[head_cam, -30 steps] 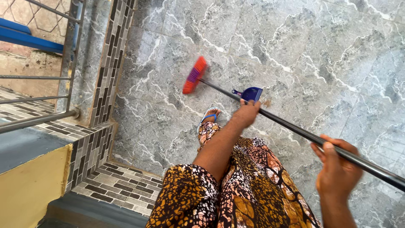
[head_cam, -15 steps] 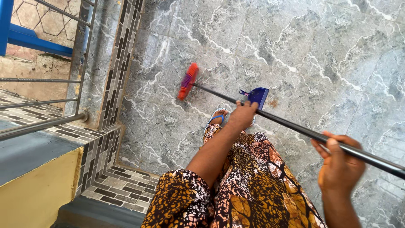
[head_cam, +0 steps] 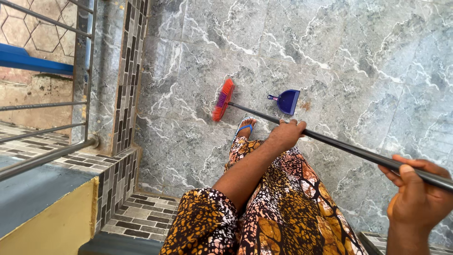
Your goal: The person sweeps debris across a tiled balcony floor using a long-handled broom and pushes the collected pile into a blue dustpan.
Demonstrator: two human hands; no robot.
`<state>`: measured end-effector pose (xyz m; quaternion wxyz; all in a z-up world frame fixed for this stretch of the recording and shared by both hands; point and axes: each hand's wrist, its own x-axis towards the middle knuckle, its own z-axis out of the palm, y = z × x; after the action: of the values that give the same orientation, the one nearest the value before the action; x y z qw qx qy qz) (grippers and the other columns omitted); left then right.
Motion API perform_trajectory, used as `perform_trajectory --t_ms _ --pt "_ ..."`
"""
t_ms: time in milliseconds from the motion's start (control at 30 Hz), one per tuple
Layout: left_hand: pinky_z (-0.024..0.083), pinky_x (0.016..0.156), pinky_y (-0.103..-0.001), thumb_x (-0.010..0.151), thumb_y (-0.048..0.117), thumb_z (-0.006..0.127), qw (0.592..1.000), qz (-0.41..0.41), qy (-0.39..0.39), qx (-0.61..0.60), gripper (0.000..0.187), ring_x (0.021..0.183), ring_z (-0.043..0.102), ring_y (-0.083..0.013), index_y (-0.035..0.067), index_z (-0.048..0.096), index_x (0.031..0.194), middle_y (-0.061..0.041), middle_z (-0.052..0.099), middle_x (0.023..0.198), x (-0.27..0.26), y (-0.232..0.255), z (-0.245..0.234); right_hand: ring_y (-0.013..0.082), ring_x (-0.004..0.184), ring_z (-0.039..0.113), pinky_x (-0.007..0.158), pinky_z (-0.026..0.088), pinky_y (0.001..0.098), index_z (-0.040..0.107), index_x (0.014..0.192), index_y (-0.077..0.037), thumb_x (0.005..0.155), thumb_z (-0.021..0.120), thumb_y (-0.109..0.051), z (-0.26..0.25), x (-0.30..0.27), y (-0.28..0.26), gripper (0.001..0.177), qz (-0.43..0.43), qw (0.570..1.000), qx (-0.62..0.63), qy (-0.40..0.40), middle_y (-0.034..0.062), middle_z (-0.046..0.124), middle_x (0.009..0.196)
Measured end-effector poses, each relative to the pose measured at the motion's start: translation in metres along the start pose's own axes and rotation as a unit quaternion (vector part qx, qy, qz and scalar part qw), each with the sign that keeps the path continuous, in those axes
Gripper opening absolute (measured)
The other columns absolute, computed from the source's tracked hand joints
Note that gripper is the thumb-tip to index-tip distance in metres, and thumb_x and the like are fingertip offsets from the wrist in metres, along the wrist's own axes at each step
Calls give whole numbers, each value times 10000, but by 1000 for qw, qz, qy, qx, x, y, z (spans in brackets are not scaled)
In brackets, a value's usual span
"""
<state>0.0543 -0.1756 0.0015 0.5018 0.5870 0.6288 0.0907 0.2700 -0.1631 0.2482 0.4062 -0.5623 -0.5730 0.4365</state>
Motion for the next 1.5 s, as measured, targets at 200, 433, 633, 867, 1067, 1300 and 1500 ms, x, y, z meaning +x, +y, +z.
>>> perform_trajectory --t_ms 200,433,633,867,1067,1300,1500 --pt "604 905 -559 1069 360 486 999 -16 12 24 293 1282 534 -546 126 567 1225 -207 606 1305 -11 -30 1 370 1128 733 960 687 477 554 1079 48 1085 538 141 18 -13 18 95 41 993 108 1 266 673 1118" --pt "377 1147 -653 1016 275 569 995 0 97 -9 317 1219 590 -509 78 517 1259 -248 612 1271 3 -93 57 333 1097 714 965 665 441 600 1172 26 1076 591 71 32 -33 42 106 83 991 96 -51 260 677 1217" --pt "456 1043 -626 1030 304 561 998 3 58 -26 276 1227 560 -526 104 544 1219 -241 605 1264 -1 -27 70 331 1079 732 994 680 434 577 1146 72 1106 598 90 -26 -40 46 48 48 997 44 -35 292 667 1173" --pt "515 1034 -561 1058 291 551 998 16 68 -3 224 1146 650 -448 116 575 1196 -215 650 1193 -13 -1 99 281 1037 741 933 681 369 562 1150 56 1151 602 63 -72 -56 54 40 3 997 64 -40 274 685 1147" --pt "506 995 -539 996 220 607 988 -4 150 -44 178 1123 649 -417 118 599 1141 -188 661 1195 -22 -40 130 202 1003 708 966 671 339 560 1180 45 1154 631 36 -72 -72 84 76 25 986 136 -97 227 688 1178" --pt "517 987 -540 984 231 635 984 8 174 -44 204 1132 648 -431 118 599 1151 -187 667 1213 -22 -17 189 257 1097 725 990 660 358 563 1217 62 1122 618 60 -112 -91 90 109 14 990 71 -120 234 692 1184" --pt "546 985 -555 1037 314 546 996 -5 87 -35 250 1155 635 -466 124 580 1196 -206 645 1243 -49 56 184 245 1076 741 1015 678 374 539 1161 61 1133 591 104 -156 -97 71 73 -17 995 39 -93 265 691 1170"
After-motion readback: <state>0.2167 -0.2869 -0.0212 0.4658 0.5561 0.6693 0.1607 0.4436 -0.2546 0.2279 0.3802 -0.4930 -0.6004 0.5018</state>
